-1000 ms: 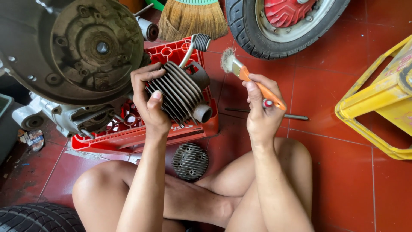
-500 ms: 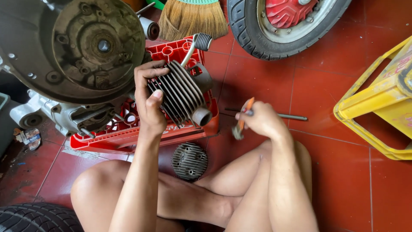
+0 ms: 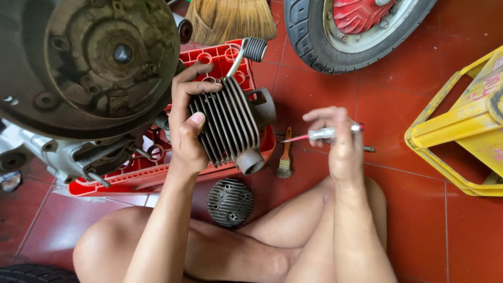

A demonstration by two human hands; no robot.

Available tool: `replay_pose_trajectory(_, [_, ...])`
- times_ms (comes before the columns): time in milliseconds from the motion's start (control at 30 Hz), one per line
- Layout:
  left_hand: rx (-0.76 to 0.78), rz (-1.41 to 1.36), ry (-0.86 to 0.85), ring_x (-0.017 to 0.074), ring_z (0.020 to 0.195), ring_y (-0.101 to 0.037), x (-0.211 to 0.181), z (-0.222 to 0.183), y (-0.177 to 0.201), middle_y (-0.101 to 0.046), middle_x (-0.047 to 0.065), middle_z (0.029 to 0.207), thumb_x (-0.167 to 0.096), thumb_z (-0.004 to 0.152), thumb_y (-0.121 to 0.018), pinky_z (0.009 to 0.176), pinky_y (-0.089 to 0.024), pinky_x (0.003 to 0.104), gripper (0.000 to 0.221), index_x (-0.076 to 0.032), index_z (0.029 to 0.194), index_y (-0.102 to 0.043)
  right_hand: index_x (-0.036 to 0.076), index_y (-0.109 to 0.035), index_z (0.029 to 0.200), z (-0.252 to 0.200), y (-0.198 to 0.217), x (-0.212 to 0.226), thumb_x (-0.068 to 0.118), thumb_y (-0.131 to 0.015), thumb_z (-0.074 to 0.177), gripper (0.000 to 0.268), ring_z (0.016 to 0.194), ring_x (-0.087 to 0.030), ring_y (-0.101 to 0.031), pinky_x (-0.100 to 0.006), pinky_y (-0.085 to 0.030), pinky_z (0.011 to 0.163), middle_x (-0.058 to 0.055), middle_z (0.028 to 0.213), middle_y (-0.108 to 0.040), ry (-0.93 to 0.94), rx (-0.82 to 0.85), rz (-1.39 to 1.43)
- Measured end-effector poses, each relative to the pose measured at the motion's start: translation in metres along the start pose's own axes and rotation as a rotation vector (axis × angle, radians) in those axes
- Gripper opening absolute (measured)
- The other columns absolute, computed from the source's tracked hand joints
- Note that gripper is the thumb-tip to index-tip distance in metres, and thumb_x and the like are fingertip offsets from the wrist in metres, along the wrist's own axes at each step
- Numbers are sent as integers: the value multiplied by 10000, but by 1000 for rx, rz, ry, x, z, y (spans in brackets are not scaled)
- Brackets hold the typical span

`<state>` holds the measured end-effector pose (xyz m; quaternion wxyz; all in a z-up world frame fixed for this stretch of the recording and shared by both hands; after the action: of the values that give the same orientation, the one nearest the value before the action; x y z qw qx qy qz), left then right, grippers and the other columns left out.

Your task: Cleaning the cooling fins of a motorcycle engine cylinder using a small metal tool and a brush.

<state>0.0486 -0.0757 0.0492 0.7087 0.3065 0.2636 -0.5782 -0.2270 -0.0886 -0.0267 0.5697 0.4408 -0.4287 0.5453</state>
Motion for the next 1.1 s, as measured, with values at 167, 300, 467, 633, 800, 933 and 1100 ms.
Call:
replay_pose_trajectory(167, [-55,30,2,390,1362,-462,-5,0,6,-549,207,1373,-393,998,-336,1218,-310,531,492,-52,1091,-679,16,-640,934,-9,-22,37,316,-574,973,310,635,-188,-571,-305,-486,642,-125,740,-611,148,-1,319])
replay_pose_trajectory(300, [-68,61,-70,370,1308,-503,-4,3,9,-620,181,1280,-369,1069,-281,1216,-397,573,527,-53,992,-696,157,-566,939,-24,-45,70,261,-663,869,159,787,-246,-600,-421,-536,974,-63,780,-572,312,40,240])
replay_pose_trajectory(467, [-47,57,-103,388,1218,-548,-1,14,8,-652,190,1201,-264,1036,-303,1135,-436,551,469,-11,957,-689,138,-500,942,-32,-69,85,220,-666,871,199,832,-303,-693,-471,-601,988,-81,758,-591,452,77,-40])
replay_pose_trajectory(633, [-36,73,-55,316,1050,-614,3,19,4,-693,189,1113,-239,1009,-308,1016,-410,457,460,-4,943,-698,117,-465,950,-33,-79,88,173,-623,874,184,852,-377,-763,-519,-668,965,-106,760,-596,498,120,-214])
replay_pose_trajectory(800, [-33,99,-43,299,1031,-609,7,18,-2,-699,191,1097,-301,1047,-293,1003,-384,453,505,-9,944,-692,75,-456,977,-38,-81,92,118,-623,901,188,914,-456,-808,-561,-720,987,-165,823,-603,547,149,-258])
replay_pose_trajectory(933, [-43,98,-47,310,1043,-616,7,17,-5,-691,210,1090,-235,1007,-316,1006,-387,451,457,19,934,-690,65,-464,989,-43,-78,92,96,-633,904,192,921,-489,-806,-567,-766,952,-184,851,-590,534,141,-243])
replay_pose_trajectory(1100, [-37,105,-31,320,1052,-619,9,16,-7,-695,221,1106,-229,1002,-324,1024,-383,454,440,22,947,-681,73,-470,1003,-45,-81,94,120,-618,931,171,922,-452,-820,-530,-775,935,-165,866,-608,512,50,-254])
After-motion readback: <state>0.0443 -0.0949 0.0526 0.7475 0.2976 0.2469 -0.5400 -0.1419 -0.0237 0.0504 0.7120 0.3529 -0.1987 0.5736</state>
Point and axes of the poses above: each hand's wrist, its own z-axis towards the middle knuckle, its own y-axis out of the back of the hand, x = y × z, the point moved 8 cm from there along z, towards the middle knuckle
